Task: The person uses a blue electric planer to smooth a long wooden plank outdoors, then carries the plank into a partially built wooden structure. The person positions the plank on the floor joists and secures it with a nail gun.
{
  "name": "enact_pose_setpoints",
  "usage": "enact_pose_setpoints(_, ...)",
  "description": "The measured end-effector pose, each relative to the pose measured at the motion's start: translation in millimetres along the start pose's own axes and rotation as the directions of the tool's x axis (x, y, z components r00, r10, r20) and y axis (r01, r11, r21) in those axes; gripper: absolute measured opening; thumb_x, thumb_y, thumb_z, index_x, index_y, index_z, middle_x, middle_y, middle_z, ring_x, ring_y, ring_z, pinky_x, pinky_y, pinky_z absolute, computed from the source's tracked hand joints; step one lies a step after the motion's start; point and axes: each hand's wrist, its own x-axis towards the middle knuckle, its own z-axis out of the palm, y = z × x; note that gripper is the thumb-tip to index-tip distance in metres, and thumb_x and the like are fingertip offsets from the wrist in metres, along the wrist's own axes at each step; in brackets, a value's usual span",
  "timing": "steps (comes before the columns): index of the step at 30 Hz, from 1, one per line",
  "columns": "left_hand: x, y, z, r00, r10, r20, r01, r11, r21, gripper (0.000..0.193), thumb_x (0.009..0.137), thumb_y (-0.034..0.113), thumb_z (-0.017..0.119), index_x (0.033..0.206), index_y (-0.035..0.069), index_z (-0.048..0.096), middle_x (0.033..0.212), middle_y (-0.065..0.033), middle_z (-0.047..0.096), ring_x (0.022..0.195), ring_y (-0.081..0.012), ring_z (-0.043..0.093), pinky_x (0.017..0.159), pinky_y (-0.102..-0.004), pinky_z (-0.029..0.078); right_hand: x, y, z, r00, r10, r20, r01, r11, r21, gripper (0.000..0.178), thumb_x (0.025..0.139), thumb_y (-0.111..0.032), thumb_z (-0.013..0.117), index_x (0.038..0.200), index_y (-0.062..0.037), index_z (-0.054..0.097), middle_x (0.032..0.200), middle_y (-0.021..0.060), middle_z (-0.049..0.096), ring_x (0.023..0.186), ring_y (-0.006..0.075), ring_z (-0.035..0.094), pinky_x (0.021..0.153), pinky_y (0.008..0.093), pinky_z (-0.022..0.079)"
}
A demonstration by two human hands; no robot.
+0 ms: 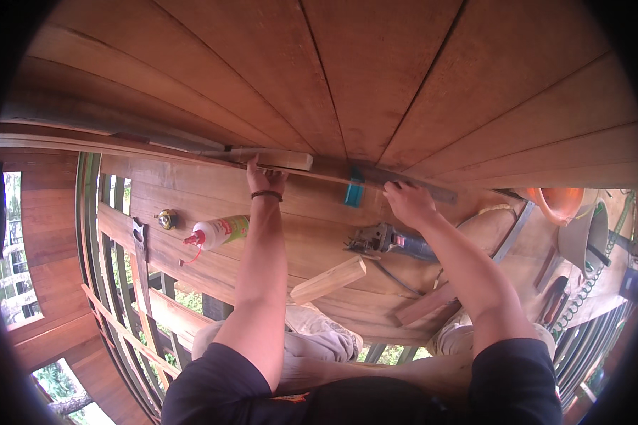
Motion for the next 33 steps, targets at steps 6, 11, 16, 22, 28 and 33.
enact_pose_setpoints(6, -5, -1, -4, 0.999, -0.039, -0.017, 0.038, 0.996, -0.086, 0.105, 0.081, 0.062, 0.067, 0.156, 0.006, 0.020, 0.158, -0.0160, 0.024, 0.148, -0.0335, 0.023, 0.121, -0.0582, 0.014, -6, 7, -5, 0.996, -0.028, -0.082, 0.028, 1.000, 0.001, 0.020, 0.102, -0.029, 0.049, 0.109, -0.0110, 0.056, 0.106, 0.0115, 0.066, 0.102, 0.0328, 0.065, 0.083, 0.0475, 0.053)
enact_pose_setpoints(11, -12, 0, -4, 0.995, -0.092, -0.042, 0.080, 0.972, -0.223, 0.113, 0.083, 0.077, 0.054, 0.161, 0.008, 0.009, 0.167, -0.0134, 0.012, 0.155, -0.0346, 0.006, 0.123, -0.0570, 0.003, -5, -14, -1, 0.992, -0.034, -0.121, 0.015, 0.988, -0.156, 0.017, 0.098, -0.028, 0.057, 0.106, -0.0134, 0.059, 0.103, 0.0096, 0.066, 0.098, 0.0260, 0.067, 0.078, 0.0409, 0.055)
enact_pose_setpoints(16, -10, 4, -14, 0.991, -0.088, 0.097, 0.105, 0.977, -0.187, 0.117, 0.083, 0.077, 0.054, 0.162, 0.007, 0.003, 0.169, -0.0136, 0.005, 0.156, -0.0349, 0.003, 0.123, -0.0575, 0.003, 4, -33, 12, 0.941, -0.149, -0.304, 0.085, 0.974, -0.212, 0.013, 0.095, -0.026, 0.061, 0.100, -0.0142, 0.058, 0.096, 0.0057, 0.067, 0.092, 0.0227, 0.069, 0.071, 0.0379, 0.056)
enact_pose_setpoints(22, -9, -3, -19, 0.988, -0.081, 0.135, 0.098, 0.987, -0.124, 0.099, 0.082, 0.068, 0.066, 0.152, 0.007, 0.032, 0.154, -0.0120, 0.037, 0.143, -0.0341, 0.033, 0.119, -0.0557, 0.021, 7, -31, 9, 0.958, -0.092, -0.271, 0.049, 0.985, -0.164, 0.012, 0.095, -0.025, 0.062, 0.100, -0.0138, 0.060, 0.088, 0.0040, 0.067, 0.080, 0.0231, 0.070, 0.064, 0.0367, 0.056)
enact_pose_setpoints(28, 0, -15, -27, 0.993, 0.064, 0.102, -0.060, 0.997, -0.048, 0.082, 0.080, 0.062, 0.075, 0.136, 0.010, 0.047, 0.130, -0.0087, 0.051, 0.120, -0.0265, 0.048, 0.104, -0.0464, 0.038, 10, -33, 7, 0.953, -0.093, -0.289, 0.070, 0.994, -0.089, 0.012, 0.094, -0.024, 0.062, 0.100, -0.0134, 0.060, 0.087, 0.0056, 0.068, 0.081, 0.0252, 0.070, 0.065, 0.0380, 0.057)
enact_pose_setpoints(33, -1, -11, -28, 0.998, -0.059, 0.021, 0.061, 0.990, -0.126, 0.086, 0.085, 0.072, 0.060, 0.142, 0.009, 0.048, 0.149, -0.0118, 0.044, 0.137, -0.0287, 0.040, 0.114, -0.0522, 0.030, 13, -26, 8, 0.969, -0.045, -0.243, 0.053, 0.998, 0.027, 0.014, 0.095, -0.025, 0.061, 0.101, -0.0129, 0.060, 0.090, 0.0087, 0.070, 0.085, 0.0308, 0.070, 0.070, 0.0440, 0.057)
